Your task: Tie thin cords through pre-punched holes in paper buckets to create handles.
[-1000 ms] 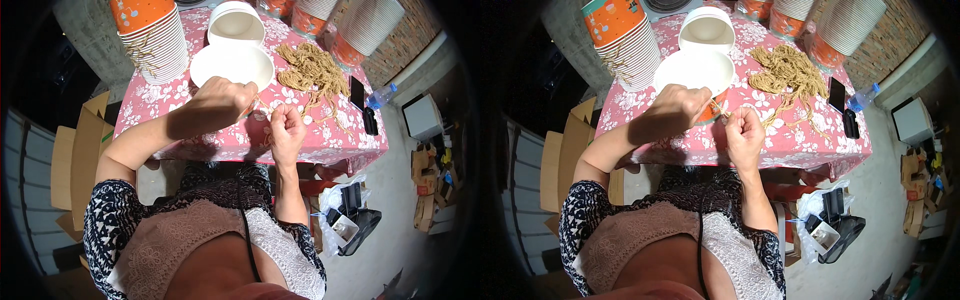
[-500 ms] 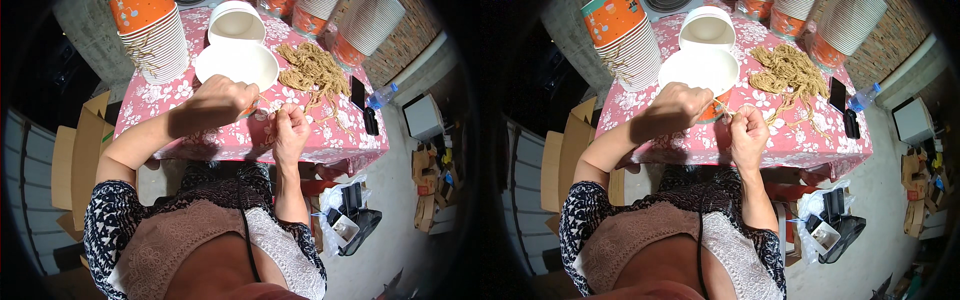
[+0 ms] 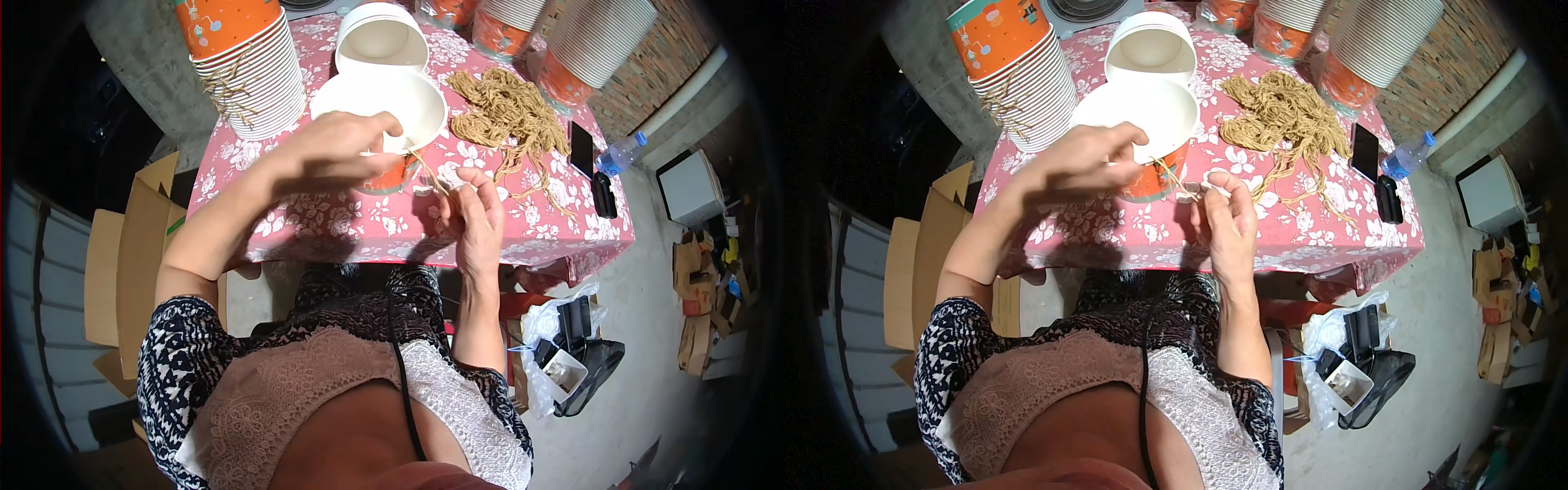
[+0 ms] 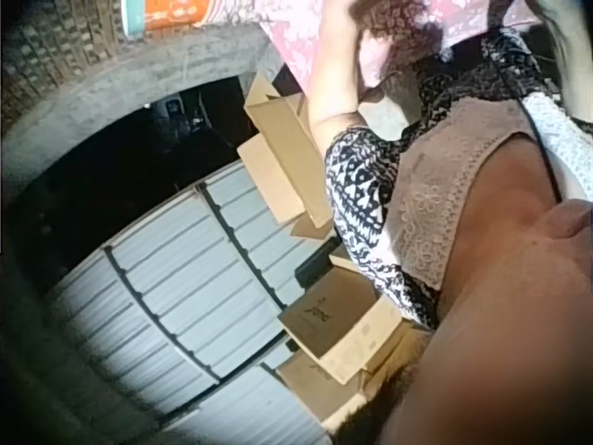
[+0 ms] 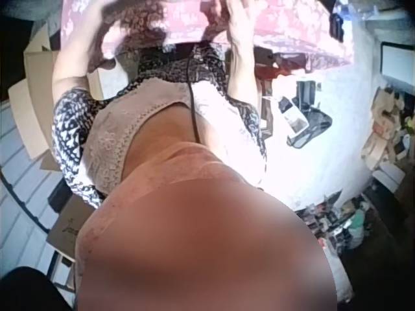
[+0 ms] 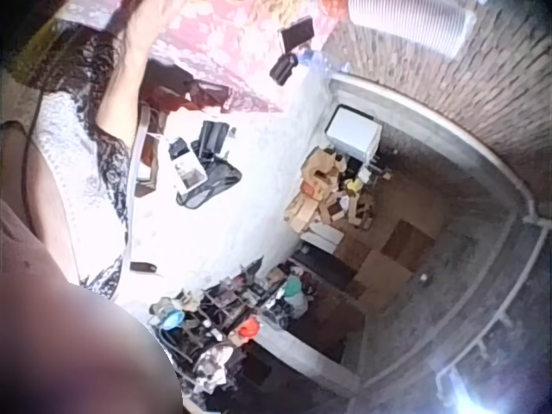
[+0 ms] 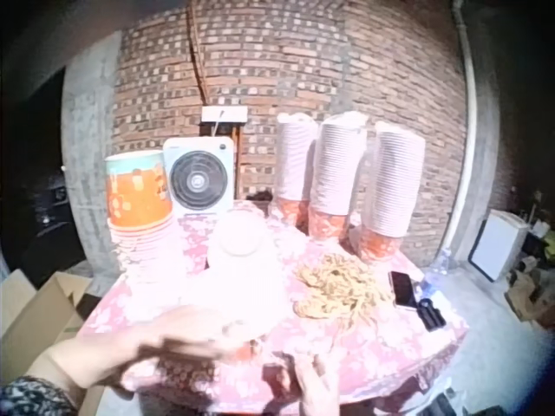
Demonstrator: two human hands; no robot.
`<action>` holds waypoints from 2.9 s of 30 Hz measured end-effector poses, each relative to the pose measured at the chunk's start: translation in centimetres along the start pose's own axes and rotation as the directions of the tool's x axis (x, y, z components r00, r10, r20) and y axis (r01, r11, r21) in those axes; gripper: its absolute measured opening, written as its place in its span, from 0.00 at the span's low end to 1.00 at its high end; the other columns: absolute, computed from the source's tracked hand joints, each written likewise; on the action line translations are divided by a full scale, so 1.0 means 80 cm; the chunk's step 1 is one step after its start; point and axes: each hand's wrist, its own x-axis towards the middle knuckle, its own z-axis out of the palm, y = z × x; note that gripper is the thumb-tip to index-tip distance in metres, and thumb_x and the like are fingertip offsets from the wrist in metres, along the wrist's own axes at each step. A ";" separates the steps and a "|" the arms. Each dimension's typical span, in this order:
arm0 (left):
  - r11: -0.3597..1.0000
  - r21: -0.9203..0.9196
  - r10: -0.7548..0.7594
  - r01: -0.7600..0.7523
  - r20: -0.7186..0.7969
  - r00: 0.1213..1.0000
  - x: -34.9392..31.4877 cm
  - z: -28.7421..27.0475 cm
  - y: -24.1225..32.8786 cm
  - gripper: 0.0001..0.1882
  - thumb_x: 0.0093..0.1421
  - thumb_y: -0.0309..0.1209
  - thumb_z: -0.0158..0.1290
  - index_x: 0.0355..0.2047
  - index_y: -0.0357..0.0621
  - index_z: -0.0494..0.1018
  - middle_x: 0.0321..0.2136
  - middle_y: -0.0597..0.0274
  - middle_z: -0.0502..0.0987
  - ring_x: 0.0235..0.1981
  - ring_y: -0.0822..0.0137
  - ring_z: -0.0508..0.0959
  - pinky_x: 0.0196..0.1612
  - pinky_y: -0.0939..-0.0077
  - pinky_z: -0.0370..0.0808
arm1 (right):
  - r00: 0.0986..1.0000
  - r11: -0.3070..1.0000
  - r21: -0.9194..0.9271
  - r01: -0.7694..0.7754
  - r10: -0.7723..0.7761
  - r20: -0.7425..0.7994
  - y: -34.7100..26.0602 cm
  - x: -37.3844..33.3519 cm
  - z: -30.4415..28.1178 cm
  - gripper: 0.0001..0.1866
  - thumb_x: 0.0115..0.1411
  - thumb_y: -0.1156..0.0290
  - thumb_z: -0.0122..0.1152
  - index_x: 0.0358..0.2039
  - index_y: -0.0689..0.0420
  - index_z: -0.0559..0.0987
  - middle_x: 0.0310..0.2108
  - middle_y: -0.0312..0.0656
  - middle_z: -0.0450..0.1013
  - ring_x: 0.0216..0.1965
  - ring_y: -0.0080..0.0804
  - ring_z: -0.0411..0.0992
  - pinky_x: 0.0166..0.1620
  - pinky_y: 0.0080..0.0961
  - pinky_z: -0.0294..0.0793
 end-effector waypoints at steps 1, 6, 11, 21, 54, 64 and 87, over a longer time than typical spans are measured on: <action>0.988 0.131 0.073 -0.082 0.068 0.995 -0.003 -0.019 -0.017 0.18 0.60 0.28 0.44 0.51 0.37 0.69 0.39 0.49 0.77 0.48 0.54 0.76 0.52 0.58 0.71 | 0.999 0.997 -0.066 0.038 -0.038 0.007 0.000 -0.004 -0.007 0.10 0.68 0.68 0.50 0.45 0.60 0.73 0.21 0.30 0.68 0.17 0.13 0.60 0.21 0.12 0.57; 0.900 0.383 0.279 -0.207 -0.142 0.950 -0.038 -0.054 -0.080 0.23 0.54 0.14 0.46 0.51 0.42 0.70 0.52 0.52 0.73 0.59 0.51 0.67 0.64 0.56 0.60 | 0.999 0.962 -0.271 -0.040 0.041 -0.003 -0.016 -0.027 -0.057 0.07 0.64 0.69 0.61 0.34 0.60 0.81 0.18 0.22 0.65 0.17 0.08 0.54 0.21 0.12 0.49; 0.825 0.549 0.281 -0.130 -0.201 0.938 -0.049 -0.036 -0.090 0.10 0.56 0.23 0.56 0.40 0.44 0.75 0.50 0.59 0.77 0.62 0.51 0.65 0.68 0.43 0.51 | 0.993 0.976 -0.187 0.114 -0.113 0.016 -0.042 -0.035 -0.067 0.08 0.65 0.73 0.58 0.35 0.64 0.81 0.22 0.26 0.70 0.21 0.09 0.58 0.24 0.12 0.54; 0.882 0.406 0.327 -0.238 -0.166 0.930 -0.039 0.042 0.023 0.12 0.61 0.31 0.54 0.40 0.34 0.72 0.23 0.51 0.77 0.27 0.57 0.79 0.38 0.63 0.75 | 0.930 0.927 -0.092 0.365 -0.358 0.086 -0.068 -0.022 0.002 0.09 0.66 0.72 0.57 0.38 0.66 0.80 0.21 0.27 0.68 0.20 0.11 0.57 0.23 0.12 0.52; 0.998 -0.017 -0.058 0.055 -0.268 0.962 0.032 -0.001 -0.047 0.17 0.53 0.21 0.46 0.43 0.29 0.75 0.33 0.38 0.79 0.36 0.47 0.82 0.41 0.58 0.77 | 0.792 0.934 0.058 0.353 -0.331 0.513 -0.138 0.189 0.119 0.11 0.67 0.71 0.50 0.32 0.63 0.76 0.31 0.40 0.74 0.34 0.28 0.72 0.41 0.27 0.74; 0.971 0.189 -0.048 0.146 -0.446 0.894 0.048 -0.015 -0.046 0.14 0.53 0.24 0.51 0.39 0.29 0.77 0.31 0.38 0.79 0.36 0.42 0.80 0.41 0.54 0.75 | 0.836 0.963 0.020 0.270 -0.245 0.491 -0.125 0.177 0.094 0.12 0.67 0.70 0.50 0.31 0.64 0.76 0.30 0.41 0.74 0.31 0.28 0.72 0.38 0.26 0.74; 0.949 0.269 -0.007 0.165 -0.505 0.863 0.093 0.000 -0.067 0.10 0.55 0.31 0.55 0.25 0.36 0.80 0.23 0.42 0.79 0.27 0.44 0.81 0.33 0.52 0.77 | 0.812 0.913 0.223 0.342 -0.406 0.418 -0.129 0.170 0.086 0.11 0.66 0.72 0.49 0.30 0.66 0.74 0.29 0.45 0.72 0.30 0.30 0.71 0.37 0.28 0.76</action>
